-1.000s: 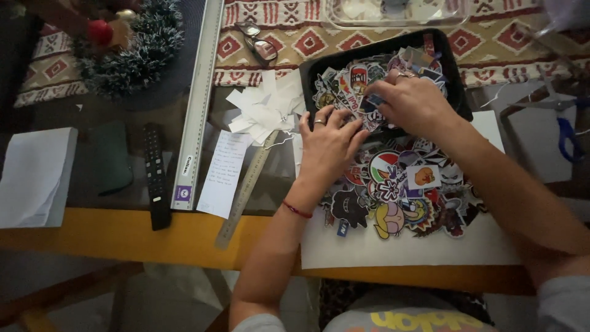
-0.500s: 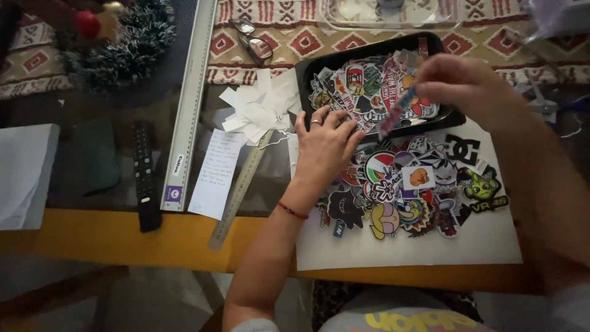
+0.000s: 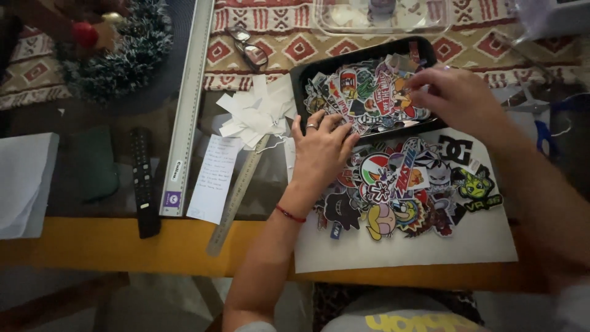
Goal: The person uses blue-handled scissors to trim the edges of a sticker held in their left hand. After cutting, they place the sticker into a black tray filled with other stickers. The person then sorts through the stickers in the tray, picking up and moving them around.
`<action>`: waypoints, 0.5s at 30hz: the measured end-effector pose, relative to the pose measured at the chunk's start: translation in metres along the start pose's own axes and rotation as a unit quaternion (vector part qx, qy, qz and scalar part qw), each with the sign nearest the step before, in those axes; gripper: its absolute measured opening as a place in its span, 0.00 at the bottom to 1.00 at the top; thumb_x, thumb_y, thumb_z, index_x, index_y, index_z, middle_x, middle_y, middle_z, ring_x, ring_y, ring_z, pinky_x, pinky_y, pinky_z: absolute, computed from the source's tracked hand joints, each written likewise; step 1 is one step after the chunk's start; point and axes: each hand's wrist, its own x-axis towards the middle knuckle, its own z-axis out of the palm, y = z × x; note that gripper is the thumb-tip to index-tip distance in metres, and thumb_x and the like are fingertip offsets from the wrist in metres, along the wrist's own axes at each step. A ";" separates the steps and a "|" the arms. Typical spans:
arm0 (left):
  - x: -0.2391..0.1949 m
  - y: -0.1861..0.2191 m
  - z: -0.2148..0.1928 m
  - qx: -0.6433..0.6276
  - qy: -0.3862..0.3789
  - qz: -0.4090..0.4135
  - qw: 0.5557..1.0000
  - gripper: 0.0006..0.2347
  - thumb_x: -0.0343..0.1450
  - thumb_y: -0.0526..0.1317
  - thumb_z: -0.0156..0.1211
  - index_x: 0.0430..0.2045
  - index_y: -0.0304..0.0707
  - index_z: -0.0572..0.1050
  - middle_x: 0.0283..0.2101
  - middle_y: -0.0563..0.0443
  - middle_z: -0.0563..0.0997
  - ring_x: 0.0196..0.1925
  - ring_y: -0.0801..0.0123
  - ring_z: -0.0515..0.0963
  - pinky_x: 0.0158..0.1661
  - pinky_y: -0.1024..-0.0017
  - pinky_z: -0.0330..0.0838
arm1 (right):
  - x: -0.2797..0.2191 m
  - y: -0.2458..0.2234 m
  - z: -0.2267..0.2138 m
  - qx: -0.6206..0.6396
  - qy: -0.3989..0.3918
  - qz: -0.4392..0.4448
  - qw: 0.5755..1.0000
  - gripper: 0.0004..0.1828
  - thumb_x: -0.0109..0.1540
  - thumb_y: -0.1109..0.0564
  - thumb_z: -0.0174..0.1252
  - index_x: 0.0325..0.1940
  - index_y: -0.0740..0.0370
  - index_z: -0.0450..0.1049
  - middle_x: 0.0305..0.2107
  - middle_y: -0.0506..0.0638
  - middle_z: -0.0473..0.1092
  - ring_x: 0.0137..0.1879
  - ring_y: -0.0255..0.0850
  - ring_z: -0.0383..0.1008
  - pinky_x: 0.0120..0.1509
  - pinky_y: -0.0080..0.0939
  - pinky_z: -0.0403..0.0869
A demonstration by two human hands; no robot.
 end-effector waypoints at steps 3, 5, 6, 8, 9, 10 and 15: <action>0.002 0.000 -0.001 0.010 -0.017 -0.006 1.000 0.15 0.79 0.55 0.51 0.48 0.57 0.84 0.59 0.53 0.82 0.70 0.50 0.72 0.69 0.28 0.50 | 0.035 0.025 0.036 -0.119 0.042 -0.020 0.992 0.24 0.72 0.43 0.62 0.69 0.51 0.76 0.53 0.54 0.79 0.45 0.48 0.80 0.37 0.47 0.77; -0.003 -0.008 0.021 0.001 0.027 0.005 1.000 0.16 0.79 0.57 0.52 0.48 0.56 0.85 0.58 0.51 0.82 0.70 0.49 0.73 0.69 0.28 0.50 | 0.044 0.035 0.061 -0.157 0.094 -0.056 0.982 0.29 0.67 0.40 0.65 0.70 0.51 0.77 0.51 0.56 0.79 0.50 0.53 0.80 0.45 0.54 0.77; -0.005 -0.012 0.032 -0.010 0.067 0.017 0.998 0.17 0.79 0.58 0.52 0.47 0.54 0.85 0.56 0.49 0.82 0.69 0.48 0.73 0.69 0.27 0.50 | 0.049 0.040 0.074 -0.194 0.142 -0.088 0.967 0.34 0.62 0.37 0.68 0.70 0.50 0.78 0.49 0.57 0.79 0.56 0.59 0.80 0.53 0.61 0.78; -0.005 -0.012 0.033 -0.006 0.075 0.017 0.997 0.17 0.79 0.58 0.52 0.47 0.55 0.85 0.56 0.49 0.82 0.69 0.48 0.74 0.69 0.28 0.50 | 0.057 0.035 0.079 -0.207 0.115 -0.071 0.969 0.40 0.61 0.34 0.67 0.75 0.48 0.74 0.51 0.56 0.78 0.60 0.58 0.78 0.54 0.62 0.78; -0.006 -0.012 0.035 -0.005 0.078 0.017 0.997 0.16 0.79 0.58 0.53 0.46 0.55 0.85 0.55 0.50 0.82 0.69 0.48 0.74 0.69 0.28 0.49 | 0.060 0.033 0.082 -0.220 0.086 -0.049 0.970 0.46 0.59 0.31 0.66 0.80 0.46 0.70 0.54 0.56 0.77 0.64 0.58 0.75 0.56 0.63 0.77; -0.005 -0.013 0.034 -0.003 0.080 0.016 0.997 0.16 0.79 0.58 0.53 0.46 0.55 0.85 0.55 0.50 0.82 0.69 0.48 0.74 0.69 0.28 0.49 | 0.062 0.032 0.081 -0.220 0.087 -0.051 0.970 0.46 0.59 0.31 0.66 0.80 0.46 0.70 0.54 0.56 0.77 0.64 0.58 0.75 0.56 0.63 0.77; -0.006 -0.011 0.035 -0.014 0.082 0.014 0.996 0.16 0.80 0.57 0.52 0.47 0.54 0.85 0.56 0.50 0.82 0.70 0.47 0.73 0.69 0.28 0.49 | 0.058 0.028 0.081 -0.212 0.081 -0.049 0.973 0.46 0.59 0.33 0.69 0.80 0.45 0.68 0.56 0.56 0.74 0.67 0.59 0.71 0.58 0.63 0.74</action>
